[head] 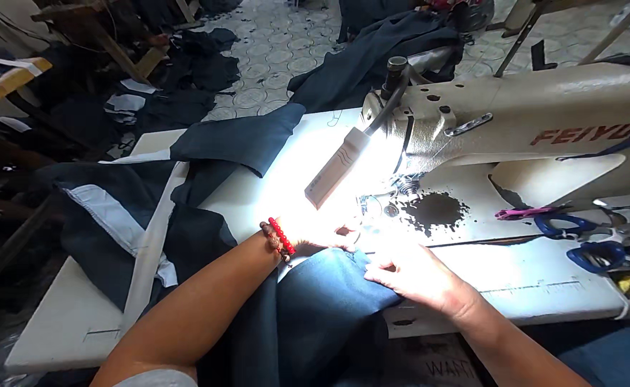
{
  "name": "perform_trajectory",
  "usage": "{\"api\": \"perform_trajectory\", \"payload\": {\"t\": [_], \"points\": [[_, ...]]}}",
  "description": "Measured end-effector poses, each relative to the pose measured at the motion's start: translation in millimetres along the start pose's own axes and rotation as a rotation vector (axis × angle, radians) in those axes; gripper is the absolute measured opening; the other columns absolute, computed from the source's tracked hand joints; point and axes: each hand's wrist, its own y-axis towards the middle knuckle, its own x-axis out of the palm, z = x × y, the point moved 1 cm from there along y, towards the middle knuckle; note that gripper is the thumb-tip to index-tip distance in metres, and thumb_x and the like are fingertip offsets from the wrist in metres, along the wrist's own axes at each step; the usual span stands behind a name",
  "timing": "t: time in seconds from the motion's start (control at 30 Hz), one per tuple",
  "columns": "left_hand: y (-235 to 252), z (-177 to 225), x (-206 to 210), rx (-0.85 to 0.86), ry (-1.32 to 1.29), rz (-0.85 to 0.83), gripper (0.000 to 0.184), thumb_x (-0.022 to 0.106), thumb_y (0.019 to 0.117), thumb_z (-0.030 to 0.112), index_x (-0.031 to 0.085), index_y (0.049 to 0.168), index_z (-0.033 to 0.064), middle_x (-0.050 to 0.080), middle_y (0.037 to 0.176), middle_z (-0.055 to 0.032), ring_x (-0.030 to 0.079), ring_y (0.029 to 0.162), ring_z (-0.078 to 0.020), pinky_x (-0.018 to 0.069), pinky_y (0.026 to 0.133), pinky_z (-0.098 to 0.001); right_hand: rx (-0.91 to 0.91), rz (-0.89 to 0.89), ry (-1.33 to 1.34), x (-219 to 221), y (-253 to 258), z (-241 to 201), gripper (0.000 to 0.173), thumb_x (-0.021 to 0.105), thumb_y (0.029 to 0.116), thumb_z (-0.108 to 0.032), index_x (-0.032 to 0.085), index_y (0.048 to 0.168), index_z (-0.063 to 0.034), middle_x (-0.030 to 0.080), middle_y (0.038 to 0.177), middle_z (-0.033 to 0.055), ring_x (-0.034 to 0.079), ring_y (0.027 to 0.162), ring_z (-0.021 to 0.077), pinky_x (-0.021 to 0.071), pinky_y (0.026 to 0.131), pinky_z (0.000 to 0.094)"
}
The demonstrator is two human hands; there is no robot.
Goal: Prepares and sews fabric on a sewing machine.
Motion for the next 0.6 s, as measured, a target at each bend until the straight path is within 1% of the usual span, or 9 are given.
{"api": "perform_trajectory", "payload": {"t": [0.1,0.2,0.3,0.33,0.37,0.4,0.47,0.5,0.6], "points": [[-2,6,-3,-0.015,0.008,-0.025,0.018,0.069,0.0895,0.019,0.069,0.082,0.0028,0.059,0.091,-0.0056,0.055,0.088,-0.0115,0.043,0.076,-0.0261,-0.033,0.084,-0.059,8,-8,-1,0.032,0.067,0.0958,-0.031,0.079,0.088,-0.0025,0.074,0.092,0.0161,0.071,0.094,0.0338,0.0533,0.083,0.0547],[-4,11,-4,-0.047,-0.011,-0.035,0.014,0.066,0.092,0.014,0.071,0.088,0.0012,0.062,0.093,-0.0072,0.058,0.09,-0.0114,0.0459,0.078,-0.0255,-0.138,0.143,-0.109,10,-17,-1,0.046,0.049,0.1046,-0.036,0.076,0.089,-0.0027,0.073,0.094,0.015,0.071,0.092,0.0332,0.0551,0.076,0.0547],[-4,7,-3,-0.033,0.01,-0.026,0.017,0.067,0.0923,0.015,0.07,0.099,-0.0002,0.065,0.091,-0.0079,0.06,0.088,-0.0118,0.0483,0.079,-0.0283,-0.068,-0.076,-0.087,-9,-11,-5,0.044,0.04,0.1098,-0.029,0.07,0.111,0.0029,0.069,0.108,0.0239,0.067,0.107,0.0409,0.052,0.087,0.0595],[-4,7,-3,-0.03,0.018,-0.028,0.019,0.067,0.0924,0.015,0.071,0.101,-0.001,0.066,0.092,-0.0087,0.061,0.09,-0.0125,0.0484,0.081,-0.0292,-0.064,-0.129,-0.062,-15,-4,-4,0.04,0.044,0.109,-0.026,0.069,0.114,0.0049,0.068,0.112,0.0257,0.065,0.111,0.0418,0.0498,0.092,0.0602],[-3,4,-3,-0.011,0.028,-0.027,0.018,0.067,0.0918,0.016,0.071,0.098,-0.0002,0.066,0.092,-0.0078,0.06,0.089,-0.0121,0.0482,0.08,-0.0285,-0.048,-0.152,-0.028,-19,4,-4,0.036,0.05,0.1071,-0.025,0.07,0.112,0.0047,0.068,0.108,0.0244,0.065,0.107,0.0392,0.0496,0.092,0.0587],[-2,3,-2,0.007,0.039,-0.022,0.017,0.068,0.091,0.017,0.071,0.094,0.0005,0.065,0.089,-0.0073,0.06,0.088,-0.0127,0.0473,0.078,-0.0291,-0.022,-0.147,0.011,-19,10,-3,0.032,0.057,0.1037,-0.024,0.071,0.1,0.0045,0.067,0.096,0.0213,0.064,0.095,0.0352,0.0493,0.085,0.0555],[-1,4,-3,-0.005,0.045,-0.03,0.015,0.069,0.09,0.016,0.071,0.092,0.0008,0.064,0.089,-0.0078,0.059,0.088,-0.0145,0.0469,0.077,-0.0307,0.072,-0.156,-0.004,-16,18,-7,0.032,0.069,0.0965,-0.028,0.07,0.089,0.0033,0.066,0.09,0.0196,0.064,0.092,0.0344,0.0475,0.083,0.0554],[0,5,-3,-0.012,0.033,-0.037,0.014,0.069,0.0902,0.015,0.07,0.09,0.001,0.062,0.088,-0.0072,0.058,0.087,-0.0137,0.0462,0.077,-0.0298,0.091,-0.139,-0.021,-12,19,-9,0.031,0.072,0.0939,-0.028,0.069,0.09,0.0031,0.066,0.091,0.0195,0.064,0.093,0.035,0.0476,0.083,0.0561],[0,7,-2,0.05,0.014,-0.023,0.013,0.066,0.0914,0.011,0.067,0.085,-0.0009,0.06,0.081,-0.0063,0.056,0.08,-0.0113,0.0437,0.073,-0.0273,0.135,-0.057,-0.04,1,10,-14,0.032,0.071,0.0946,-0.026,0.068,0.107,0.0036,0.066,0.103,0.0212,0.063,0.103,0.0373,0.0481,0.091,0.0556]]}}
